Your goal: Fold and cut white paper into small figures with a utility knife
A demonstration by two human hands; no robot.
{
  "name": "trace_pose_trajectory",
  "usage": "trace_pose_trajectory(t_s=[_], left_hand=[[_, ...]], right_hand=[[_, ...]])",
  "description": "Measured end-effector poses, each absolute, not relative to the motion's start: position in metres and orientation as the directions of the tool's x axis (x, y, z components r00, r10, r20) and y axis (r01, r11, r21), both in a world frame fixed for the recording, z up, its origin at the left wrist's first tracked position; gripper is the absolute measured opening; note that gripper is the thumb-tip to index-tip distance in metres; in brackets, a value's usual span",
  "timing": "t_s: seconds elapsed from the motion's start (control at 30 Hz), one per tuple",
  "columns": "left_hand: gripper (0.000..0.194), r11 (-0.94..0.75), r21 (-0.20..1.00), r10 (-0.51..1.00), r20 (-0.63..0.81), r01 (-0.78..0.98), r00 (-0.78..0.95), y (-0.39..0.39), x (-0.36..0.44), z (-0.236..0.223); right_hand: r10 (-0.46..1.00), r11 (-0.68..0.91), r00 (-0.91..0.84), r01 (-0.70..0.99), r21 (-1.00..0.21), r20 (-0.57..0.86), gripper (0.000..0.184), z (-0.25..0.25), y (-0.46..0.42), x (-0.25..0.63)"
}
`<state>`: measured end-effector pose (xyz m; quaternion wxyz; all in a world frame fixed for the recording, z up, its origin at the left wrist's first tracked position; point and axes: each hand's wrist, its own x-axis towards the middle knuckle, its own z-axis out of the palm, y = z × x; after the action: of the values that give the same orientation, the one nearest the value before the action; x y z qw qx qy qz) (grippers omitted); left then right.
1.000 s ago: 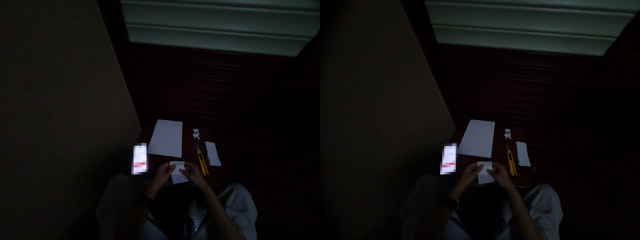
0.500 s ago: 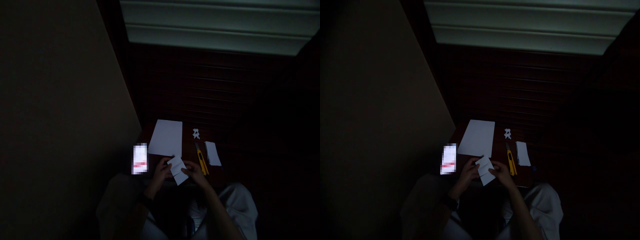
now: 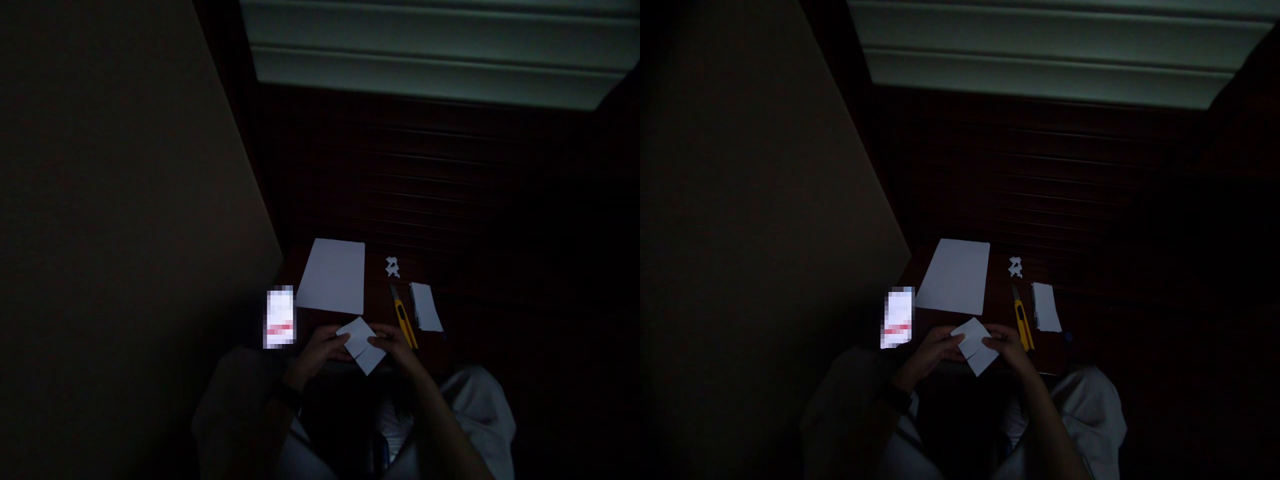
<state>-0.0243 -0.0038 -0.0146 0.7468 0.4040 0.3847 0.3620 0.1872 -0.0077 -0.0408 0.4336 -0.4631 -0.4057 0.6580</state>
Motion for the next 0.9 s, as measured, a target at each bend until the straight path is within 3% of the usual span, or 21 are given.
trace_pose_trajectory(t_s=[0.23,0.47,0.63,0.77,0.9], left_hand=[[0.033,0.456,0.84,0.858,-0.328,-0.294,0.395,0.0,-0.026,-0.024],[0.024,0.419,0.856,0.89,-0.321,-0.302,0.323,0.0,-0.021,-0.027],[0.034,0.364,0.888,0.92,-0.296,-0.281,0.257,-0.002,-0.017,-0.027],[0.054,0.289,0.93,0.938,-0.228,-0.227,0.263,-0.006,-0.016,-0.024],[0.06,0.28,0.932,0.937,-0.213,-0.229,0.277,-0.007,-0.016,-0.022]], right_hand=[[0.94,-0.315,-0.186,-0.145,-0.938,-0.287,0.028,-0.042,-0.007,0.192],[0.921,-0.232,-0.322,-0.004,-0.973,-0.218,0.026,-0.035,-0.009,0.187],[0.921,-0.169,-0.346,0.064,-0.984,-0.181,0.027,-0.033,-0.011,0.183],[0.915,-0.172,-0.362,0.054,-0.984,-0.18,0.029,-0.027,-0.011,0.182],[0.954,-0.176,-0.246,0.01,-0.984,-0.173,0.034,-0.028,-0.01,0.178]])
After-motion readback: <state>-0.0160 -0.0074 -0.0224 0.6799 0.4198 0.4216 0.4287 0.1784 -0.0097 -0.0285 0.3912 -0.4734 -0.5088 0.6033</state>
